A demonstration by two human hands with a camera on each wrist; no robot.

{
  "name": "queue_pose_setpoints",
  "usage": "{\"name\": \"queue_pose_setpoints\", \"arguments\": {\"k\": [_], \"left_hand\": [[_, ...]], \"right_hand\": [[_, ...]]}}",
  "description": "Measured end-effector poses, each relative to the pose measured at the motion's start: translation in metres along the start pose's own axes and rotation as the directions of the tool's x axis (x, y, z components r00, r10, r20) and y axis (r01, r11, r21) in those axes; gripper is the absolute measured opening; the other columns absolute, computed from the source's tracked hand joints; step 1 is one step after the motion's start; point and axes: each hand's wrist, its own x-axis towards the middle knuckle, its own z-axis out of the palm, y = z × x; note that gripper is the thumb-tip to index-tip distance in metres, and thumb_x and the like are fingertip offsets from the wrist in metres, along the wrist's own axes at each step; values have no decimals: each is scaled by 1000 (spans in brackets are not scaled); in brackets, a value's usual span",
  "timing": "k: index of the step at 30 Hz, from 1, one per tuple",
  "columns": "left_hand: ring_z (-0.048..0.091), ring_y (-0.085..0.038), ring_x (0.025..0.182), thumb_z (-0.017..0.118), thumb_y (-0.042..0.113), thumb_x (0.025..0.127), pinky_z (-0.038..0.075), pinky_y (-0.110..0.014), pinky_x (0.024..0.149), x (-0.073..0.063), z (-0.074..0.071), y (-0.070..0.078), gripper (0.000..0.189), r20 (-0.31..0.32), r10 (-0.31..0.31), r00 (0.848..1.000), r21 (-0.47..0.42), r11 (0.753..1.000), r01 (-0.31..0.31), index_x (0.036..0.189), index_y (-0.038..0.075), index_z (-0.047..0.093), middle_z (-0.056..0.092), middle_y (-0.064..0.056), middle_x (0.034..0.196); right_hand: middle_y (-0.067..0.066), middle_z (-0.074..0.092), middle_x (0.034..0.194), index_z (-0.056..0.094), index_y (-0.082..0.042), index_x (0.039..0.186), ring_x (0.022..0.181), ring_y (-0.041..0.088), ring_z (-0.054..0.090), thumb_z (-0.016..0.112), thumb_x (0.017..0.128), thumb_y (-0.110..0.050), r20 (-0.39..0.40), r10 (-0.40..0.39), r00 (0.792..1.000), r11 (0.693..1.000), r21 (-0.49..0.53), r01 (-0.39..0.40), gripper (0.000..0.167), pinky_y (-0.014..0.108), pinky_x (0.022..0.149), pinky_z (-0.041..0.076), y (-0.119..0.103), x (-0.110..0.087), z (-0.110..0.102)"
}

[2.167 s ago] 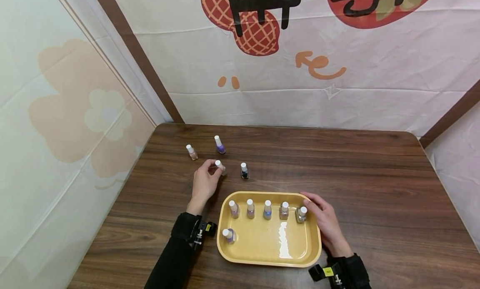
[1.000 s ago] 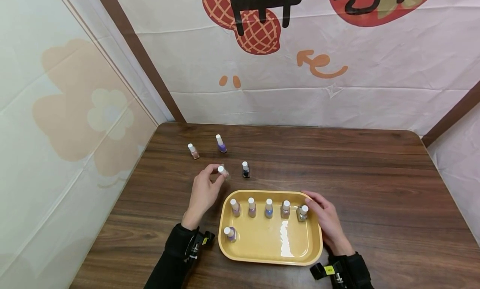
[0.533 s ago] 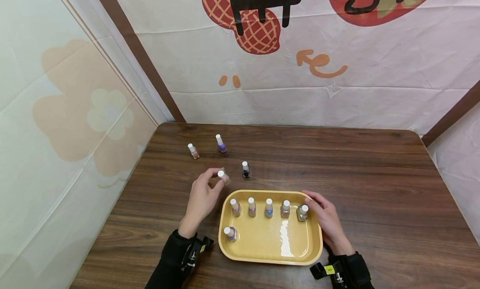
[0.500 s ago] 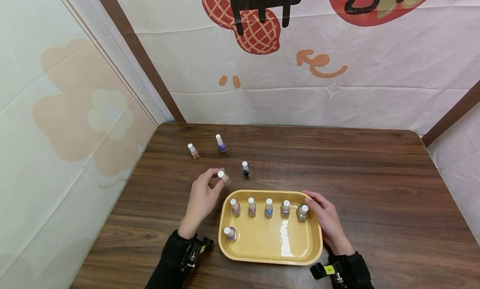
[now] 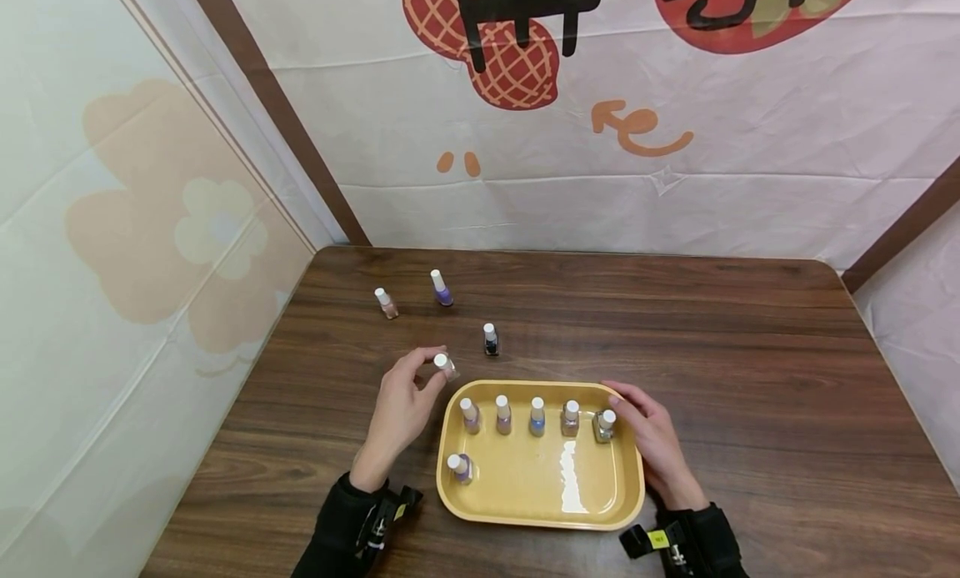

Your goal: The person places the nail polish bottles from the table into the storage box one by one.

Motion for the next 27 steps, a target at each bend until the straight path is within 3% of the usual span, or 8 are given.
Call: {"name": "queue_pose_setpoints", "arguments": {"k": [11,27], "left_hand": [[61,-23,99,68,12,90,50,-43,79,-11,-6,3,26,2,50,999,-15,999,-50,116,11,66,66,-5,120],[59,-10,105,69,16,90,51,-36,82,-23,-12,16,21,23,113,993,-36,993,-112,110,15,68,65,2,117]], "right_hand": [[-8,62,113,52,3,133,104,5,62,60,96,-30,-3,7,1000,1000,-10,-7,50,23,86,53,-1,0,0],[-9,63,111,52,3,132,102,5,63,60,96,-27,-1,-1,1000,1000,6,1,47,23,85,53,0,0,-1]]}}
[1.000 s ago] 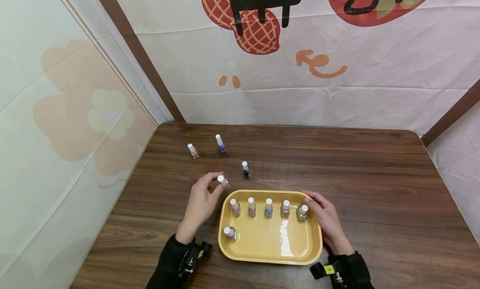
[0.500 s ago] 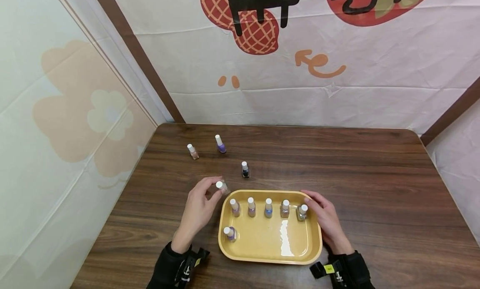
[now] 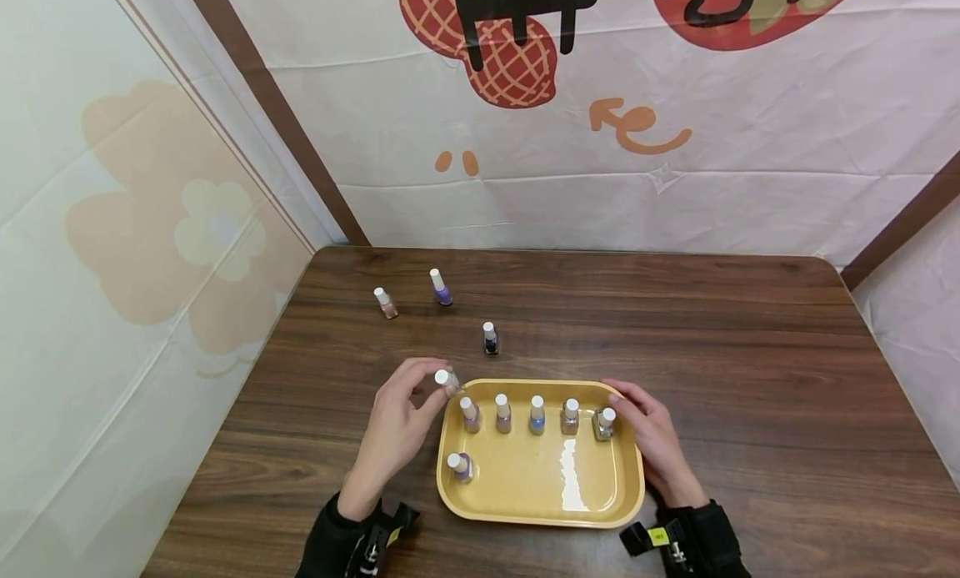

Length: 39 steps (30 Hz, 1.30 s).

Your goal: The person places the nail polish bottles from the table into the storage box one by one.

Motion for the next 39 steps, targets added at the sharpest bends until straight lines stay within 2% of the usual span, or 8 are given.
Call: {"name": "queue_pose_setpoints", "arguments": {"k": [11,20,25,33,39], "left_hand": [[58,-9,100,72,12,87,51,-35,82,-7,0,13,23,52,41,998,-29,999,-40,109,18,69,66,5,113],[59,-11,101,75,12,83,50,-34,84,-14,7,13,24,89,150,985,1,989,-151,105,21,69,68,11,110],[59,-10,102,76,18,83,50,-32,86,-18,10,15,22,129,154,980,22,987,-158,103,23,70,68,12,110],[59,-8,102,79,15,80,51,-31,85,-24,16,18,22,181,135,974,32,989,-143,99,23,71,70,11,107],[60,-9,101,79,15,80,51,-34,87,-27,20,18,21,238,157,958,26,985,-168,99,19,72,71,10,106]], "right_hand": [[-9,62,113,52,2,133,103,5,62,60,96,-30,-6,12,1000,1000,-27,-12,49,23,86,53,-1,0,0],[-10,62,113,52,2,133,103,4,62,60,96,-30,-5,3,1000,999,-32,-3,50,22,85,53,0,0,0],[-9,62,113,52,2,133,103,4,62,60,96,-31,-5,4,1000,1000,-31,-5,50,22,86,53,0,0,0],[-8,61,114,51,2,133,104,5,62,60,96,-31,-4,12,1000,999,-39,-12,51,23,86,53,0,0,0],[-8,62,114,52,1,133,103,5,62,60,96,-31,-4,7,1000,999,-38,-7,50,23,86,53,-1,0,-1]]}}
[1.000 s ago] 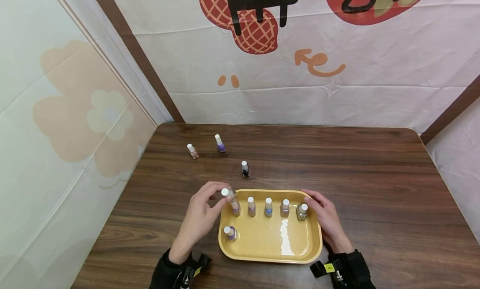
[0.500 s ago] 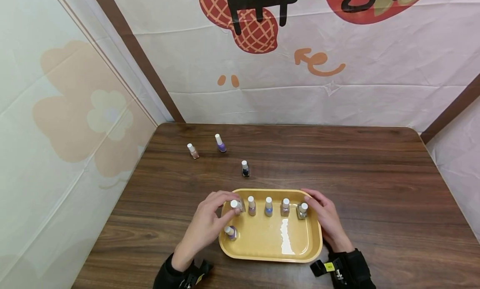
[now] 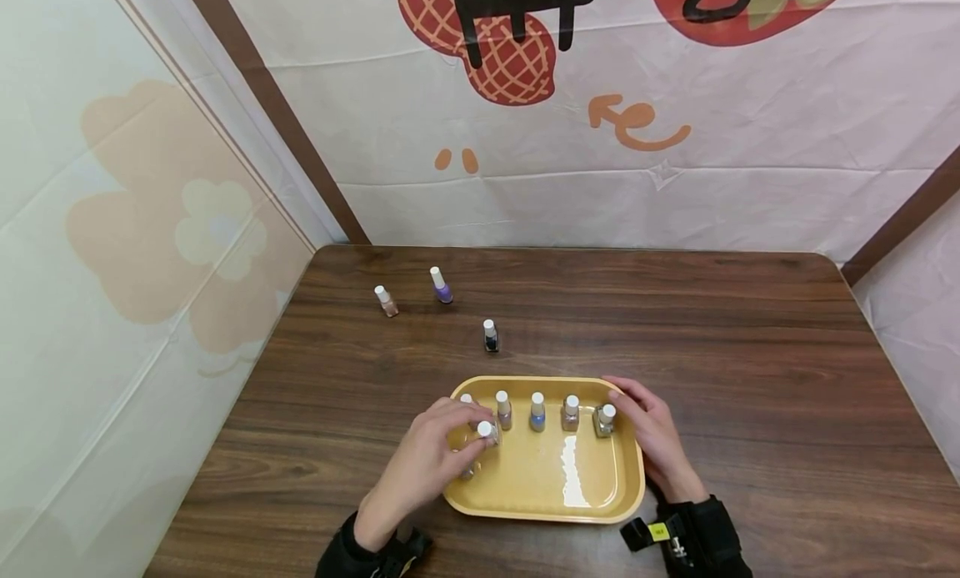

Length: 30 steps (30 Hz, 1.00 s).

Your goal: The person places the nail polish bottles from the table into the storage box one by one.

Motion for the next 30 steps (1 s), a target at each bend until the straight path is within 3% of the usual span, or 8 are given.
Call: {"name": "queue_pose_setpoints", "arguments": {"k": [9,13,20,30], "left_hand": [[63,-12,108,80,15,78,47,-38,100,1,11,-3,22,55,18,998,16,1000,-19,99,14,75,72,8,102],[62,-9,105,81,16,77,49,-35,95,1,16,-4,22,75,-1,997,40,999,-2,98,16,75,72,8,100],[59,-7,87,81,20,77,48,-24,76,0,22,-6,20,110,10,994,85,996,-20,96,16,76,73,7,96],[60,-7,84,80,23,78,47,-24,75,-2,27,-10,19,138,25,990,135,990,-44,95,16,76,74,8,93]], "right_hand": [[-9,62,114,52,1,132,103,5,62,60,96,-31,3,-3,1000,1000,-1,3,49,22,85,53,0,0,0],[-8,62,114,52,1,132,102,5,62,60,96,-30,4,-5,1000,1000,8,5,48,22,85,53,0,1,0],[-8,62,114,52,1,132,103,5,62,60,96,-30,11,-2,1000,1000,19,2,49,23,86,53,1,2,-1],[-10,63,113,53,2,132,102,5,63,60,96,-29,6,-10,1000,1000,19,10,48,23,85,53,1,2,0]]}}
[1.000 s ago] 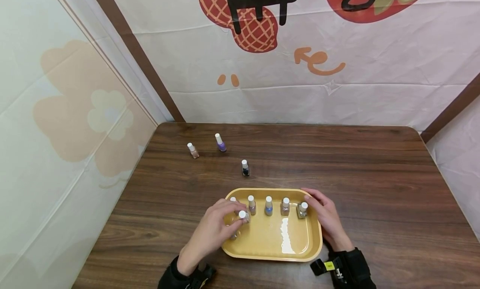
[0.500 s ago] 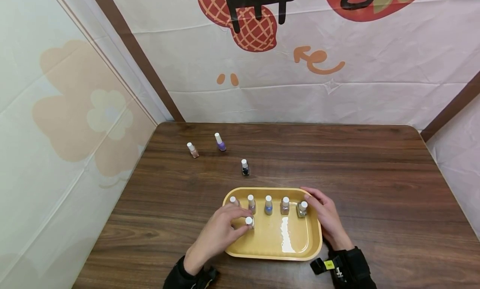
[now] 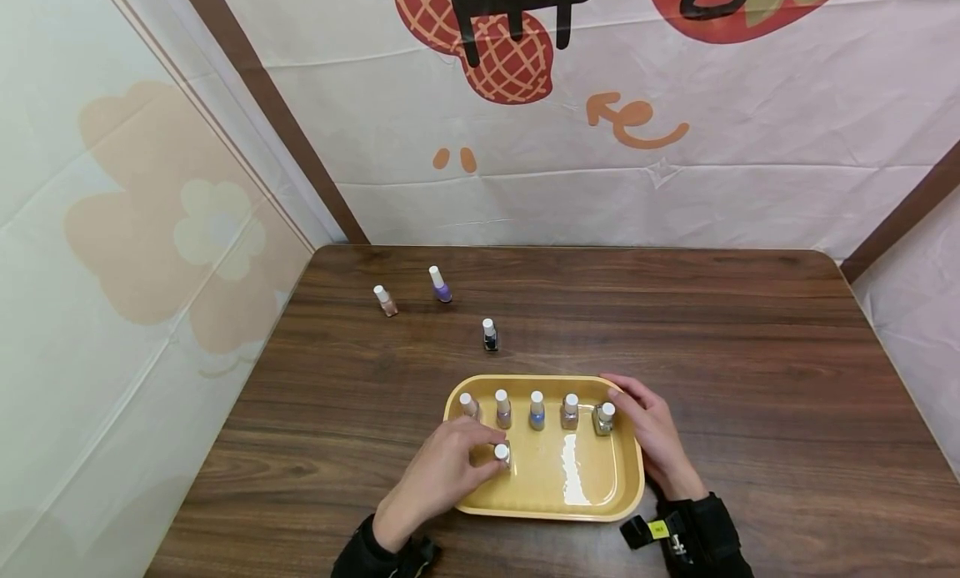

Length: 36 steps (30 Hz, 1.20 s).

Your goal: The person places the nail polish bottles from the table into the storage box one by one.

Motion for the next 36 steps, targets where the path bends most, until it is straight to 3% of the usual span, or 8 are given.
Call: {"name": "queue_pose_setpoints", "arguments": {"k": [13,36], "left_hand": [[62,-6,87,80,28,78,49,-32,80,-1,3,1,21,32,17,999,117,993,-21,96,17,76,74,9,92],[62,-6,85,79,29,78,48,-30,74,0,3,1,20,69,29,997,189,981,-42,94,18,76,73,9,93]], "right_hand": [[-9,62,113,52,2,132,102,5,63,60,96,-29,0,4,1000,1000,6,-4,48,23,85,53,0,0,0],[-10,61,115,52,2,133,103,4,63,61,96,-31,-4,5,1000,1000,-11,-5,50,23,86,53,0,-1,1]]}}
